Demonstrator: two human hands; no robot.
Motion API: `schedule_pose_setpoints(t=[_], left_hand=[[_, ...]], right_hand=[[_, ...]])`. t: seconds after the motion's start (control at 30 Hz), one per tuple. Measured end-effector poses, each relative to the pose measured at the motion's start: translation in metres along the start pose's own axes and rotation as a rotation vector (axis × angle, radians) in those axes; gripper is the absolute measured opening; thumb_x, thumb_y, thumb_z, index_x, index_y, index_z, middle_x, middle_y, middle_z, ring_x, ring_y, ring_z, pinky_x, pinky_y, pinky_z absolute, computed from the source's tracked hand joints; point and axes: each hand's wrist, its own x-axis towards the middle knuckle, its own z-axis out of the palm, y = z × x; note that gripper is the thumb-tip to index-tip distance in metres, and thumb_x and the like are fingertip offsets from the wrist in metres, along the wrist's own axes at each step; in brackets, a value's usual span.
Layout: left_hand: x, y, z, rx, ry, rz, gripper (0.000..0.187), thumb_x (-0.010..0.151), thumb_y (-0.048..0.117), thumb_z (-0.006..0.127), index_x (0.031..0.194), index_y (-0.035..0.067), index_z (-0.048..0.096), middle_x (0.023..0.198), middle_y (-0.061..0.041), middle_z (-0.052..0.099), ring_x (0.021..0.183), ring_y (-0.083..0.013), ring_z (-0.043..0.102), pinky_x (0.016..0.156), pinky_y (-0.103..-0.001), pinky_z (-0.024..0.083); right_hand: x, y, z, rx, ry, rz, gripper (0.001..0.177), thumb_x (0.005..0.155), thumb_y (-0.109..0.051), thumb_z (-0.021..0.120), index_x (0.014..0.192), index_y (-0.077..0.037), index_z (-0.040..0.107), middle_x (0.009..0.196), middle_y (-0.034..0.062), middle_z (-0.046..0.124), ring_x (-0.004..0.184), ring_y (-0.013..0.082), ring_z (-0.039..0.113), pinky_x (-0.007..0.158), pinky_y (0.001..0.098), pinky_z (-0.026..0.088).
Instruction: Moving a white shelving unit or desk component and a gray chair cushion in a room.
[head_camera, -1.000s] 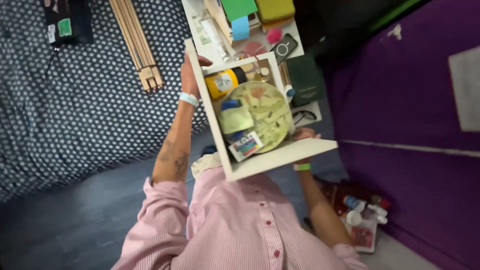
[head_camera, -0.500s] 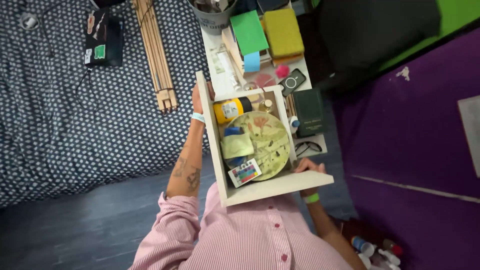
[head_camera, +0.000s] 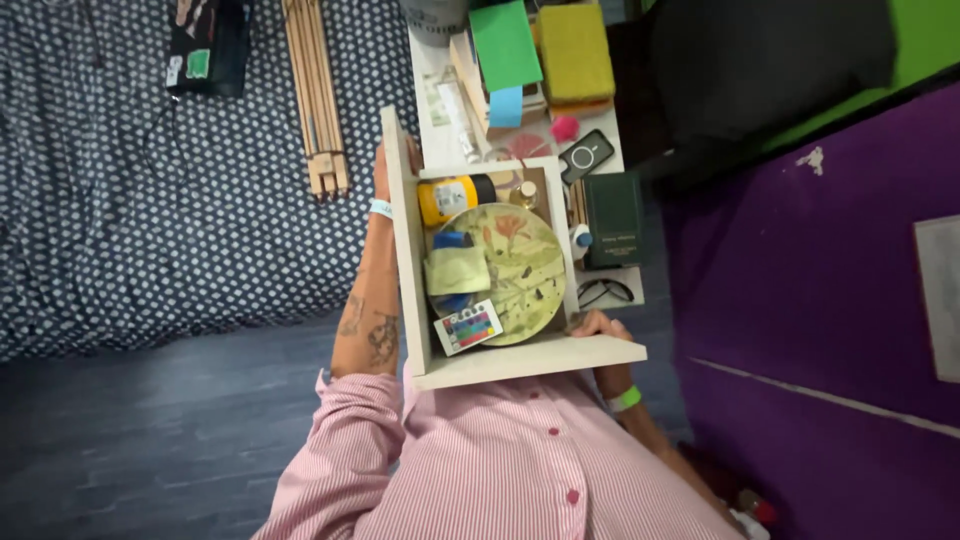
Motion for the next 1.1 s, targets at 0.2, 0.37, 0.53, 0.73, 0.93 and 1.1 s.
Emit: schedule_pose_setpoints(t=[0.2, 0.37, 0.53, 0.73, 0.93, 1.1], left_hand=[[-0.027, 0.085, 0.079, 0.383, -0.11, 0.09, 0.051, 0.11, 0.034, 0.039, 0.069, 0.008, 0.057, 0.062, -0.007, 0.058, 0.057, -0.0193, 0.056, 0.055, -0.031, 0.045], [-0.024, 0.107, 0.106, 0.101, -0.094, 0.088, 0.056, 0.111, 0.043, 0.04, 0.067, 0.011, 0.051, 0.06, -0.006, 0.055, 0.058, -0.0183, 0.053, 0.061, -0.032, 0.046], [-0.041, 0.113, 0.115, 0.116, -0.086, 0.16, 0.042, 0.107, 0.041, 0.05, 0.09, 0.005, 0.064, 0.085, -0.007, 0.063, 0.082, -0.0179, 0.057, 0.081, -0.032, 0.046], [-0.121, 0.178, 0.192, 0.924, 0.146, 0.569, 0.049, 0.088, 0.017, 0.064, 0.131, -0.007, 0.059, 0.129, -0.022, 0.057, 0.114, -0.0309, 0.051, 0.101, -0.044, 0.038], [-0.294, 0.206, 0.289, 1.621, -0.054, 0.748, 0.018, 0.092, 0.018, 0.072, 0.101, 0.004, 0.066, 0.1, -0.015, 0.067, 0.099, -0.0343, 0.062, 0.095, -0.047, 0.046], [-0.358, 0.181, 0.306, 1.758, -0.064, 0.738, 0.032, 0.093, 0.035, 0.075, 0.076, 0.009, 0.068, 0.069, -0.007, 0.064, 0.071, -0.025, 0.062, 0.068, -0.04, 0.046]], right_hand=[[0.005, -0.025, 0.001, -0.169, -0.068, -0.001, 0.046, 0.109, -0.035, 0.04, 0.08, -0.001, 0.053, 0.084, 0.0161, 0.06, 0.085, 0.0263, 0.06, 0.086, 0.0395, 0.051], [-0.001, -0.078, 0.033, 0.026, -0.132, -0.08, 0.072, 0.113, -0.047, 0.016, 0.08, 0.0, 0.06, 0.088, 0.0176, 0.066, 0.09, 0.0293, 0.065, 0.094, 0.0435, 0.051], [-0.003, -0.085, 0.037, 0.101, -0.172, -0.191, 0.075, 0.111, -0.058, 0.021, 0.083, 0.0, 0.06, 0.086, 0.0156, 0.066, 0.086, 0.0283, 0.065, 0.09, 0.0441, 0.053], [-0.002, -0.085, 0.037, -0.282, -0.042, -0.35, 0.057, 0.106, -0.047, 0.045, 0.086, 0.002, 0.065, 0.088, 0.013, 0.065, 0.084, 0.0235, 0.064, 0.08, 0.0368, 0.051], [0.009, -0.119, 0.054, -0.425, 0.08, -0.399, 0.034, 0.101, -0.025, 0.055, 0.084, 0.003, 0.064, 0.084, 0.0061, 0.062, 0.082, 0.0144, 0.057, 0.077, 0.0311, 0.044], [0.021, -0.109, 0.045, -0.5, 0.049, -0.344, 0.032, 0.1, -0.021, 0.063, 0.079, 0.002, 0.058, 0.072, 0.0021, 0.052, 0.073, 0.0097, 0.046, 0.066, 0.0299, 0.036]])
